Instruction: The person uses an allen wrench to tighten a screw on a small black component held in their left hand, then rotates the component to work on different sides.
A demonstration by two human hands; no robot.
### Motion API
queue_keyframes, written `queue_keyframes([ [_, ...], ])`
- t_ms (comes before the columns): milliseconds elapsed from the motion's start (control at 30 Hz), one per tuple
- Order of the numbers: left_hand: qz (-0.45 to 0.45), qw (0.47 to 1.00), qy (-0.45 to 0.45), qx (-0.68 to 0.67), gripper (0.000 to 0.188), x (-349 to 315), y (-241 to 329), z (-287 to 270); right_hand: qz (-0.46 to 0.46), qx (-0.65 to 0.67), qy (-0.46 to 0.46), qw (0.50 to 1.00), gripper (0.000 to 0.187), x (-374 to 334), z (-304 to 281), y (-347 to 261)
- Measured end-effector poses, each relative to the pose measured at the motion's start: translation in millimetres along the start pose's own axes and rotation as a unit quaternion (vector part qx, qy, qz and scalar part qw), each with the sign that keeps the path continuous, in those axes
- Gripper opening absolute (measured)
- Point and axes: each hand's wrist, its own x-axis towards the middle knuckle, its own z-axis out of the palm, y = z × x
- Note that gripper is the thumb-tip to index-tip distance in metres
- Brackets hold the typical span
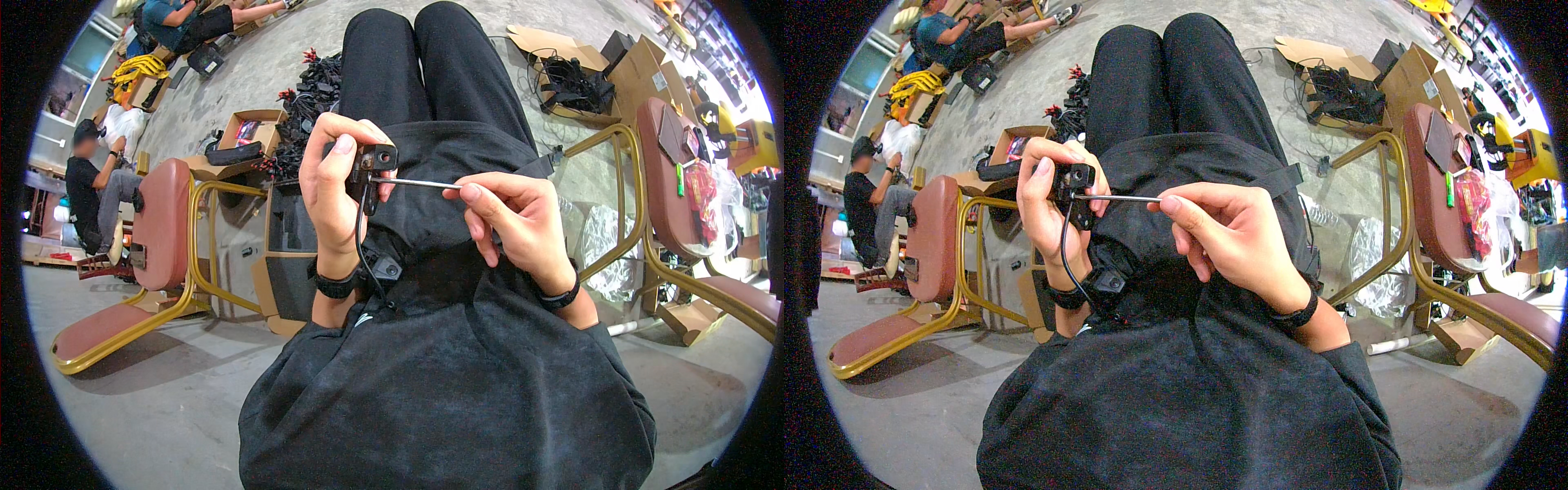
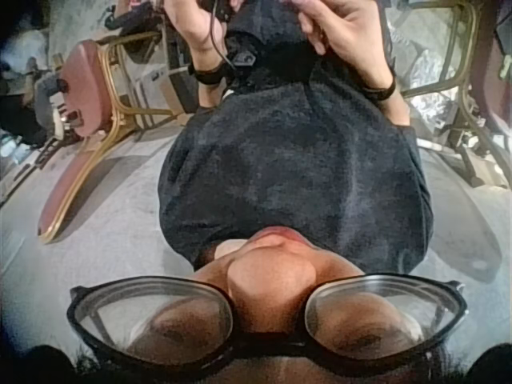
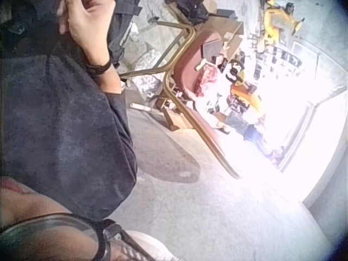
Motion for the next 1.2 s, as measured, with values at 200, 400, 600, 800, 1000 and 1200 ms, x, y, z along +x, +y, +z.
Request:
queue_keyframes([
  [200,-0.005,1.000,0.002,0.004,0.020,-1,1,0,0.028,0.014,-0.031,0.999,0.024,0,-3,-3],
  [400,0.004,0.996,0.028,0.082,0.018,-2,4,5,0.056,0.039,-0.039,0.997,0.025,0,-3,-5],
  [600,0.006,0.996,0.014,0.088,0.019,-1,3,6,0.055,0.024,-0.030,0.998,0.024,-2,-1,-5],
  [800,-0.025,0.993,0.038,0.111,0.025,2,5,6,-0.339,-0.323,0.044,0.883,0.016,5,-4,5],
  [1000,-0.070,0.996,0.048,0.013,0.026,1,6,8,-0.281,-0.235,0.042,0.930,0.016,3,-4,8],
  [1200,-0.050,0.998,0.036,0.025,0.026,2,4,9,-0.139,-0.120,0.014,0.983,0.015,1,-1,4],
])
